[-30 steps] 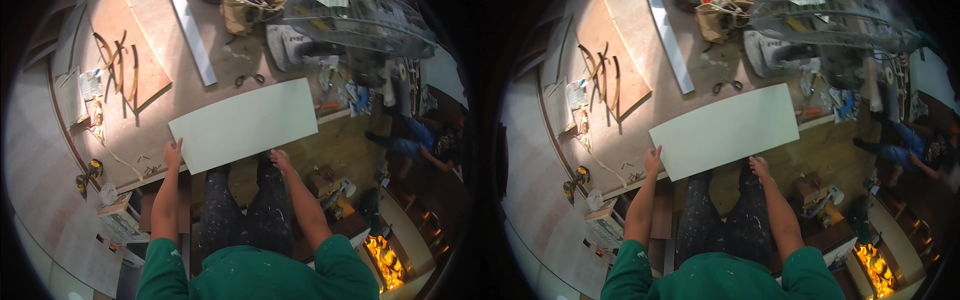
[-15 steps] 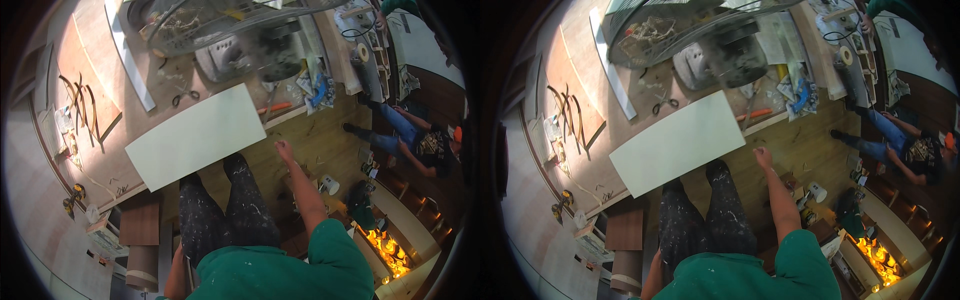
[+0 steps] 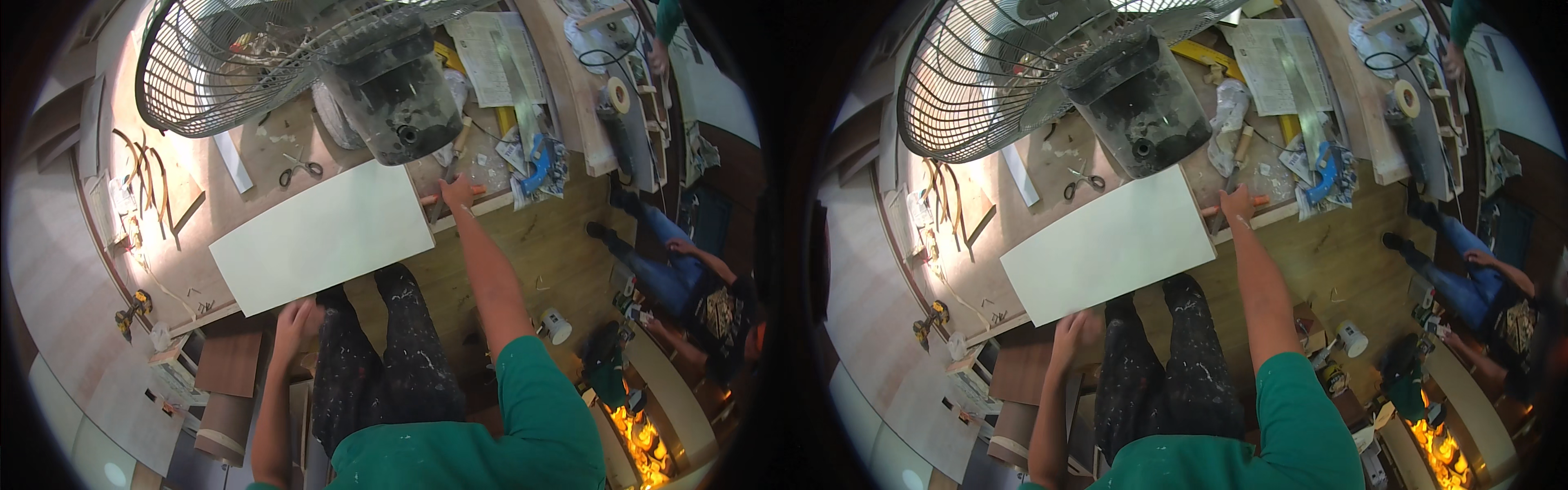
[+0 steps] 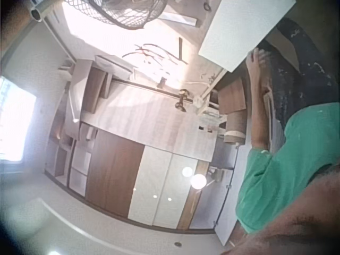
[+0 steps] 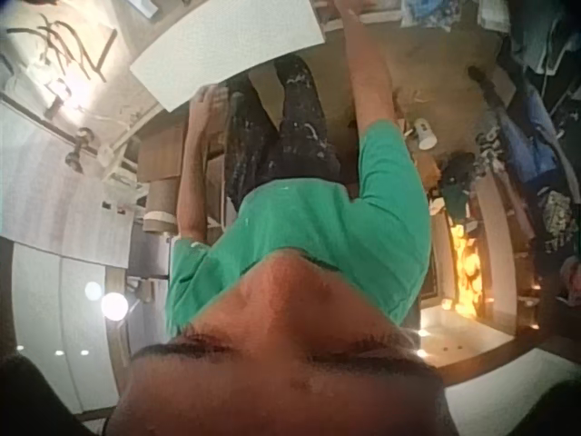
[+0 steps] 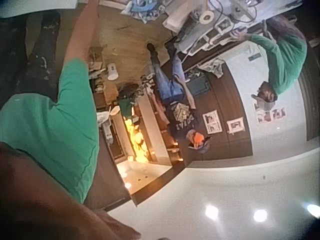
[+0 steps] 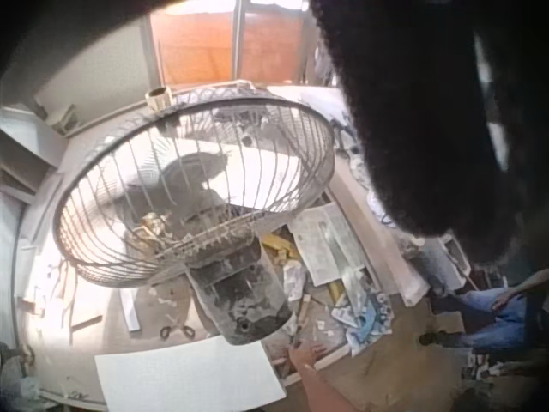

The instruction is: The person applies glue to a wooden strip, attaches it to a white board, and uses a roller to press the strip into place. They then cut the strip with scissors and repeat the process on another board.

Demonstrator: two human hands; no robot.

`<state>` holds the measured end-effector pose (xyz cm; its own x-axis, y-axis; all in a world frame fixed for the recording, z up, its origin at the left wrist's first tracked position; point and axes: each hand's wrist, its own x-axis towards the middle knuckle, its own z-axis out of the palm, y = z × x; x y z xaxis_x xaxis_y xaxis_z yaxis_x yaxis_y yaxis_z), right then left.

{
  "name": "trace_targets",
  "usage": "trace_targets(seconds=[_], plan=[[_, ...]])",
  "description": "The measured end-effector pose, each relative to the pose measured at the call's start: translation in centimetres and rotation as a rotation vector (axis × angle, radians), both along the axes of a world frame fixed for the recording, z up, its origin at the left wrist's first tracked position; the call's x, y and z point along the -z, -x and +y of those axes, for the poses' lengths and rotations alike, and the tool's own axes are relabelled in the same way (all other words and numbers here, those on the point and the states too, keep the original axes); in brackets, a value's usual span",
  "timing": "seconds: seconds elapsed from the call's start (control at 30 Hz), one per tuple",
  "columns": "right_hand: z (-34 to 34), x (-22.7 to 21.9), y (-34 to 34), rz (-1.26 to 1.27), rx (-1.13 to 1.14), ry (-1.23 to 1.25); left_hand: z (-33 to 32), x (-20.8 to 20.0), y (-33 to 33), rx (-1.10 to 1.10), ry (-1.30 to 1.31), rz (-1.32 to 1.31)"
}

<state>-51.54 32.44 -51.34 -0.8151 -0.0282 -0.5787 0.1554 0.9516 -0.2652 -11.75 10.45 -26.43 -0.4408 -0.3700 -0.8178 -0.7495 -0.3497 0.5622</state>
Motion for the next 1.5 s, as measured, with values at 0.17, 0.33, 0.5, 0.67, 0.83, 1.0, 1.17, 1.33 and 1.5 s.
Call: trace_targets(seconds=[0.17,0.33,0.5,0.67,0.83,1.0,1.17,1.33,1.5], plan=[[1.5,1.4,2.1,-0.06,-0.061,0.131,-6.4,14.0,11.2,0.675,0.859,0.109],[7.7,-2.4,2.2,0.047,-0.153,0.398,-10.9,20.5,16.5,1.008,0.811,0.054],[8.4,-11.4,-1.9,-0.42,0.041,0.489,-9.0,21.9,16.3,0.835,0.729,-0.018],[8.0,-8.7,-8.6,-0.448,0.054,0.445,-8.8,21.4,18.1,0.906,0.746,-0.132],[5.9,-6.1,-13.3,-0.341,0.02,0.478,-9.0,20.7,19.0,0.966,0.718,-0.202],[5.4,-6.6,-12.8,-0.335,-0.01,0.441,-8.9,21.3,18.2,0.971,0.664,-0.206],[5.0,-9.5,-9.6,-0.299,-0.159,0.328,-5.7,22.9,14.1,0.871,0.847,-0.065],[4.8,-9.9,-6.6,-0.056,-0.231,0.3,-1.1,21.3,8.3,0.842,0.82,-0.06],[5.6,-5.9,-2.6,0.182,-0.347,0.089,3.1,18.6,0.4,0.787,0.779,-0.041]])
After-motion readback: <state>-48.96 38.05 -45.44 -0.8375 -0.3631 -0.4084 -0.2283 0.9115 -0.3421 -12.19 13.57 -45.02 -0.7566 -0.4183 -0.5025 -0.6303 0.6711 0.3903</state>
